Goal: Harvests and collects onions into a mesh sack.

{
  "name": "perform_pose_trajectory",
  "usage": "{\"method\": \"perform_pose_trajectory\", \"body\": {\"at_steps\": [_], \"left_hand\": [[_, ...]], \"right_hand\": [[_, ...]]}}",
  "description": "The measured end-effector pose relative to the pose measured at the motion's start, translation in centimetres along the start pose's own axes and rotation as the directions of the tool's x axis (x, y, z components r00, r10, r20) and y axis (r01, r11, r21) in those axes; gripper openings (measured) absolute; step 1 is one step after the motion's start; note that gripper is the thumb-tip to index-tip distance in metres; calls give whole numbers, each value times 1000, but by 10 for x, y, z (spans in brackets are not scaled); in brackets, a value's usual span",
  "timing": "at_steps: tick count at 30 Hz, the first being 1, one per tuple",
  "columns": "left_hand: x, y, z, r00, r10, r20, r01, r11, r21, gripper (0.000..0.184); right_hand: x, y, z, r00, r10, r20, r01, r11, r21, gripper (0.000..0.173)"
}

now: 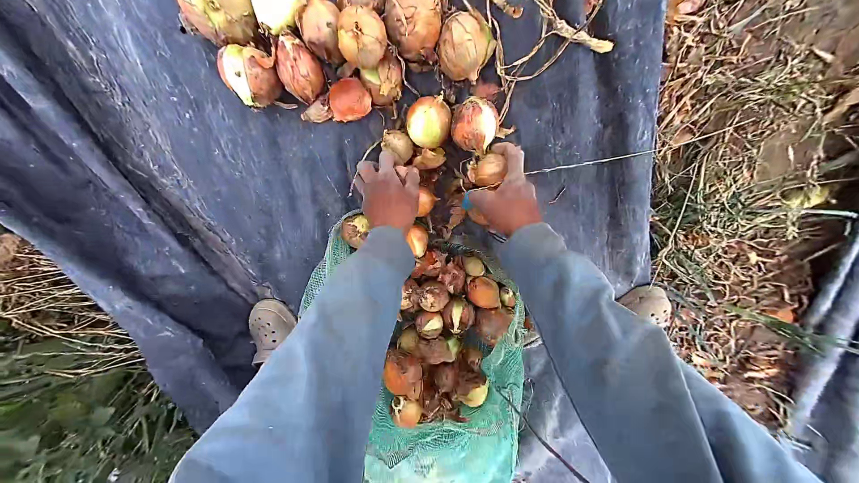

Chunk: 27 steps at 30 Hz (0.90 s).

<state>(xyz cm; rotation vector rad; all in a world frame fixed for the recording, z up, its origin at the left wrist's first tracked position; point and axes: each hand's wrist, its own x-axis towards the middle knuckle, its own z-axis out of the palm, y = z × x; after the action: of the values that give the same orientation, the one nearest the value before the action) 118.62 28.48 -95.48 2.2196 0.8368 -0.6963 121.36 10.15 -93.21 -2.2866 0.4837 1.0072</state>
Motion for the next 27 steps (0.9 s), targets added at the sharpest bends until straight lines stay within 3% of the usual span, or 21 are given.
{"method": "perform_pose_trajectory", "body": {"at_steps": [2,4,6,9,11,14,16,17,18,19,20,21,22,23,25,27], "left_hand": [[-3,-12,7,1000,9,20,-7,995,-101,39],[-2,-30,14,986,107,129,-59,943,-329,42],[-1,-42,15,938,189,291,-31,882,-471,57],[-8,-44,12,911,183,368,43,848,-528,60],[-33,-52,9,900,180,396,41,871,-489,56],[-109,-85,-5,840,182,511,-39,960,-277,58],[-155,-105,-25,685,58,726,-11,998,-70,76],[-166,-106,-37,596,-23,803,-9,999,35,85],[-167,-104,-48,563,-67,824,-32,994,103,82],[-163,-101,-59,606,-66,793,-62,990,130,65],[-153,-93,-69,703,-21,711,-100,987,128,49],[-136,-82,-77,809,49,585,-135,985,105,42],[-113,-70,-81,884,133,447,-181,981,67,41],[-85,-57,-82,922,205,327,-221,975,11,43],[-22,-28,-74,951,242,194,-203,959,-199,50],[31,-3,-55,967,156,200,-37,866,-498,53]], "right_hand": [[-3,8,18,970,-173,169,134,966,221,87],[-3,10,35,920,-257,297,150,929,338,92],[-4,6,45,921,-198,335,82,940,331,98],[-15,4,55,922,-119,369,-21,935,355,99],[-45,14,61,919,-92,382,-67,922,382,97],[-118,41,65,864,-85,496,16,990,142,87],[-145,43,56,672,-34,740,211,966,-147,67],[-148,35,49,621,-20,783,311,924,-223,59],[-144,22,39,664,-45,746,361,894,-267,53],[-135,8,27,766,-111,633,374,878,-298,51],[-120,-8,15,862,-212,460,389,859,-333,55],[-96,-25,5,907,-323,269,408,831,-379,64],[-67,-45,-4,905,-408,118,418,804,-423,73],[-38,-65,-10,892,-450,41,414,777,-474,80],[9,-101,-12,895,-441,72,397,712,-579,88],[40,-122,0,901,-399,169,396,601,-694,92]]}}
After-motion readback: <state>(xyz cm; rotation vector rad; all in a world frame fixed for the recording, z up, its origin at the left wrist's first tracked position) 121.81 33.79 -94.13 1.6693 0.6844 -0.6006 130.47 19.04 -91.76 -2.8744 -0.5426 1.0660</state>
